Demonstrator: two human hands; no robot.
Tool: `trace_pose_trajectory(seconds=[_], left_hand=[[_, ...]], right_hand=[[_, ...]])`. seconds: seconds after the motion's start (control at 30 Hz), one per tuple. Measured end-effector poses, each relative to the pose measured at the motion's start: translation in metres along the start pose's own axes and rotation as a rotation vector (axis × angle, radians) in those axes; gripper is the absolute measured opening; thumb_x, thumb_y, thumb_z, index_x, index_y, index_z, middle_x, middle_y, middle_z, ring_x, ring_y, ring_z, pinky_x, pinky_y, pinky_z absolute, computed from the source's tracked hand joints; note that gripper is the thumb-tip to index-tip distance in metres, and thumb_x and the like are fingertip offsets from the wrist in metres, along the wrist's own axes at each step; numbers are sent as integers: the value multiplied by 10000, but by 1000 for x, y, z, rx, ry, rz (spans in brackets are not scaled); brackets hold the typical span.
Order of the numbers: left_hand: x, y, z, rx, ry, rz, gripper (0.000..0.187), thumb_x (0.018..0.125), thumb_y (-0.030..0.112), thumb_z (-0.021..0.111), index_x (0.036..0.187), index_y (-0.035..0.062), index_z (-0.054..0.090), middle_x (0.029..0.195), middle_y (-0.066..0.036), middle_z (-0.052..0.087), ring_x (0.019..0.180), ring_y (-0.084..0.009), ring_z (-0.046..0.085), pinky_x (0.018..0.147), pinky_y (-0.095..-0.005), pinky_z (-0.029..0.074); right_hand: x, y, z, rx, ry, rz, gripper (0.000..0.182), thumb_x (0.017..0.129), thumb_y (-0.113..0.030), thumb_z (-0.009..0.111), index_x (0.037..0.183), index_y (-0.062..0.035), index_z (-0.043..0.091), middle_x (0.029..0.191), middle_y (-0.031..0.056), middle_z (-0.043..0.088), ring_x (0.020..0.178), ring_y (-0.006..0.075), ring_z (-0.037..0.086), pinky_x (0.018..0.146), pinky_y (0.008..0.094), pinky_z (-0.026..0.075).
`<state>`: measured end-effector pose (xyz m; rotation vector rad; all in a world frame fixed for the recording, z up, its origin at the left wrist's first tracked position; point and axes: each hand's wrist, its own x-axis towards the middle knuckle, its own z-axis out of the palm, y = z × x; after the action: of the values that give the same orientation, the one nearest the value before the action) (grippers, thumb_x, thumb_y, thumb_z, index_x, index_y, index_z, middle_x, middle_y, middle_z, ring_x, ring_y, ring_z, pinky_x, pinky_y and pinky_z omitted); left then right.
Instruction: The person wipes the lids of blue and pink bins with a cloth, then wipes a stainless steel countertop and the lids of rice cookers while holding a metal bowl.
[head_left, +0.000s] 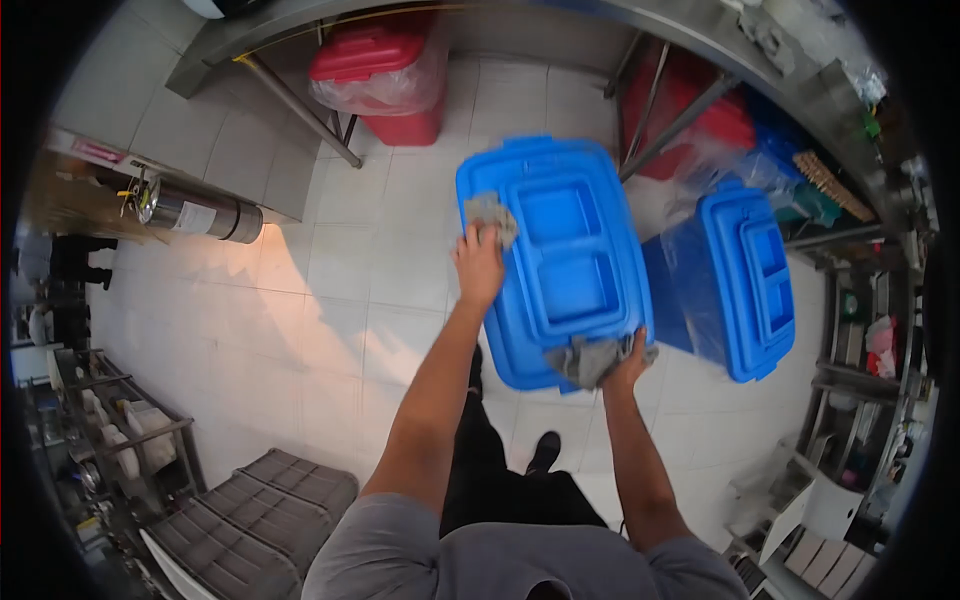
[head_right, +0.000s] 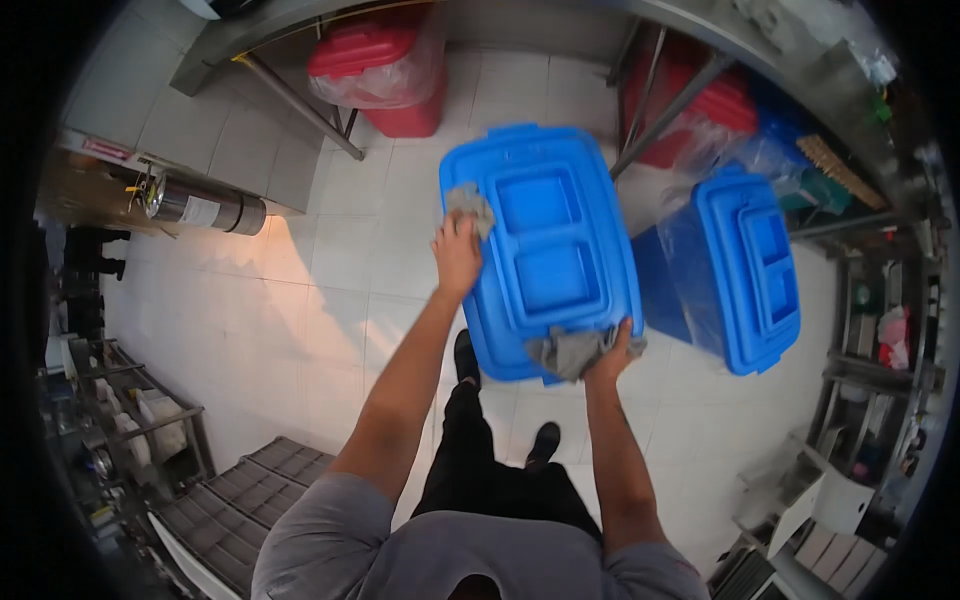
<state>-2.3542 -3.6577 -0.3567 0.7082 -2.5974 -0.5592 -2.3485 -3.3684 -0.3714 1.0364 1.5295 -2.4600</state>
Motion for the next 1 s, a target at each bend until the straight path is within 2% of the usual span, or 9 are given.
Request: trace_pose_trajectory(seconds=[0.07, 0.2, 0.37, 0.47, 0.57, 0.67, 0.77, 0.87, 1.0], left_hand=[[42, -14, 1, 41, -33, -20, 353, 780, 111, 552, 1128, 164, 535, 1171, -113, 461, 994, -356, 481, 800, -523, 382], [99, -24, -10, 19, -150, -148, 331, 760, 88, 544, 1081, 169, 541, 1136, -110, 480, 956, -377, 504, 797, -503, 404], [-12, 3, -23, 120, 136, -153, 346, 689, 27, 564, 1030, 24, 505, 987, -197, 499, 801, -394, 484, 686, -483, 393], [-55, 19, -37, -12, 56, -68, 310, 726, 28, 575, 1026, 5, 501, 998, -203, 497, 836, -407, 486, 713, -461, 392], [-51, 26, -50, -170, 24, -78, 291, 773, 89, 604, 1036, 7, 511, 1057, -200, 496, 941, -406, 474, 758, -446, 386], [-22, 60, -58, -58, 216, 41, 281, 778, 126, 613, 1023, 21, 526, 1075, -199, 496, 971, -379, 465, 775, -469, 367], [-4, 74, -22, 58, 212, 176, 248, 812, 238, 597, 981, 62, 553, 1037, -163, 507, 957, -346, 468, 780, -475, 340], [6, 72, -6, 152, 141, 173, 220, 829, 292, 574, 912, 88, 560, 985, -135, 510, 922, -332, 468, 763, -470, 332], [13, 65, 0, 208, 163, 165, 204, 831, 317, 557, 836, 113, 554, 917, -109, 504, 871, -309, 470, 749, -460, 318]], right_hand=[[-16, 1, 48, -214, 328, 32, 834, 803, -459, 643, 1357, -32, 189, 1288, 199, 405, 1118, 315, 478, 922, 406, 442], [-25, 23, 105, -114, 320, 80, 939, 800, -516, 616, 1387, -48, 53, 1346, 221, 328, 1147, 329, 451, 950, 416, 423], [-10, 44, 144, -167, 257, 87, 976, 827, -564, 545, 1421, -56, -38, 1364, 234, 295, 1197, 351, 411, 927, 436, 441], [44, 91, 96, -455, 43, -124, 968, 829, -567, 542, 1402, -7, -1, 1358, 208, 321, 1208, 337, 400, 946, 450, 426], [5, 10, 63, -455, -282, 223, 858, 867, -520, 520, 1403, 5, 102, 1322, 196, 376, 1186, 291, 429, 958, 377, 414], [2, -22, 33, -380, -123, 186, 737, 901, -454, 505, 1380, 22, 210, 1301, 178, 412, 1158, 264, 461, 959, 335, 399], [10, -42, 38, -324, -110, -266, 654, 920, -452, 458, 1368, -7, 287, 1239, 209, 461, 1194, 282, 434, 974, 409, 375], [45, -29, 56, -400, -185, -444, 563, 919, -437, 458, 1360, -102, 352, 1278, 193, 430, 1197, 312, 420, 966, 475, 342], [33, 10, 112, -1176, -209, -942, 509, 908, -434, 445, 1362, -214, 371, 1354, 146, 361, 1245, 316, 344, 971, 536, 269]])
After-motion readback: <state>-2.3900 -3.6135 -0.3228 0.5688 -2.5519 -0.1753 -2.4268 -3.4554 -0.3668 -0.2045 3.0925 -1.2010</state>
